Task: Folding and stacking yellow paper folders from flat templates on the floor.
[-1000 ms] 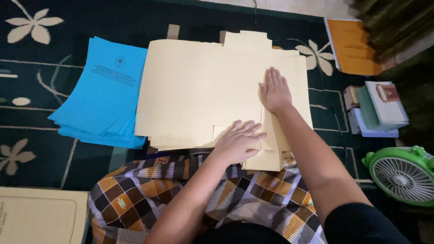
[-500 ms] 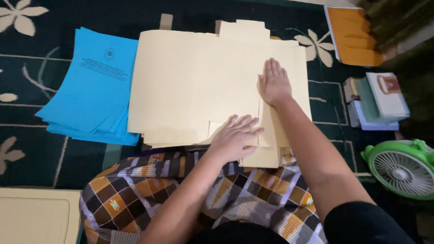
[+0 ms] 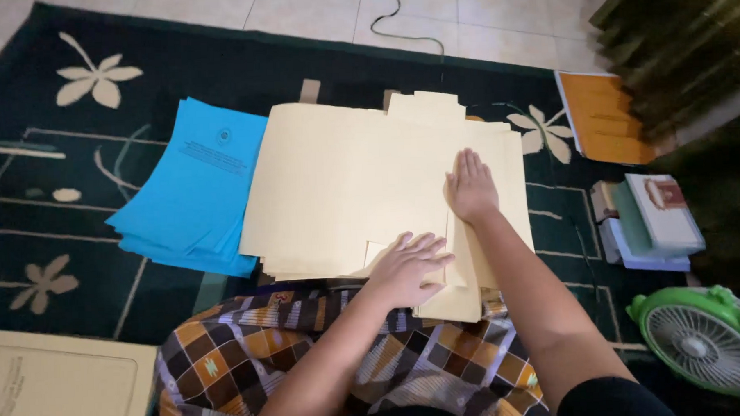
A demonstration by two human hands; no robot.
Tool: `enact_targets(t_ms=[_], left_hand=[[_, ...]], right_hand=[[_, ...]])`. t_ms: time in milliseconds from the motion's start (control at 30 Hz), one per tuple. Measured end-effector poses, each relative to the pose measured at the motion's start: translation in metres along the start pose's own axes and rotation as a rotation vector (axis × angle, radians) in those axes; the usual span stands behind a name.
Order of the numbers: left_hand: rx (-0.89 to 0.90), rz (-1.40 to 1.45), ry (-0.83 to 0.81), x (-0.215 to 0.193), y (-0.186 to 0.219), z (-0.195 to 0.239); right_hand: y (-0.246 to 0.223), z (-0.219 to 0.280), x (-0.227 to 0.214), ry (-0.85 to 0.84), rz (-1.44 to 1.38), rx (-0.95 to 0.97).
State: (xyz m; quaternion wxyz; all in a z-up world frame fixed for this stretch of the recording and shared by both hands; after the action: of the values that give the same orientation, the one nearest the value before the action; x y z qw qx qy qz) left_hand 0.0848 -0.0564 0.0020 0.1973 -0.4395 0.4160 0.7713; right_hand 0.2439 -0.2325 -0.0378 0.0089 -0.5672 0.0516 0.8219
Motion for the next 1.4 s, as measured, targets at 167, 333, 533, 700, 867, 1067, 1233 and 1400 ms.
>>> enact_targets(t_ms=[167, 333, 533, 700, 867, 1067, 1233, 1400], left_hand=[[-0.143, -0.117, 0.0, 0.028, 0.002, -0.031], [-0.179, 0.069, 0.081, -0.004, 0.023, 0.002], [-0.02, 0.413, 0.191, -0.022, 0.044, 0.074], [0.108, 0.672, 0.207, -0.084, 0.106, 0.157], [0.057, 0.857, 0.203, -0.096, 0.084, 0.177], [0.189, 1.087, 0.386, -0.071, -0.001, 0.149], [0.273, 1.176, 0.508, -0.096, -0.022, 0.147], [0.364, 1.149, 0.531, -0.124, -0.013, 0.152]], right_hand=[[0.012, 0.033, 0.026, 0.012, -0.252, -0.103], [0.001, 0.175, -0.013, 0.101, -1.332, -0.157], [0.064, 0.227, 0.056, 0.519, -1.376, -0.121], [0.118, 0.224, 0.094, 0.79, -1.939, -0.205], [0.11, 0.221, 0.07, 0.699, -1.969, -0.42], [0.103, 0.213, 0.028, 0.562, -1.785, -0.725], [0.084, 0.19, -0.007, 0.427, -1.711, -0.829], [0.097, 0.122, 0.009, 0.595, -1.761, -0.891]])
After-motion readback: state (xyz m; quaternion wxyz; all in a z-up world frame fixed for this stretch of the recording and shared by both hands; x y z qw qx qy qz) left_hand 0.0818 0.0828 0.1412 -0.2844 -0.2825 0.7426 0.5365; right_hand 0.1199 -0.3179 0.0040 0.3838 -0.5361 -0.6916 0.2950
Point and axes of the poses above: each hand's wrist, its own z-axis away from the middle knuckle, its own x-axis out of the palm, y = z × x, the point moved 8 cm from there along -z, towards the middle knuckle, and after that the axes turned 12 degrees about -y, right-handed, at the moved point
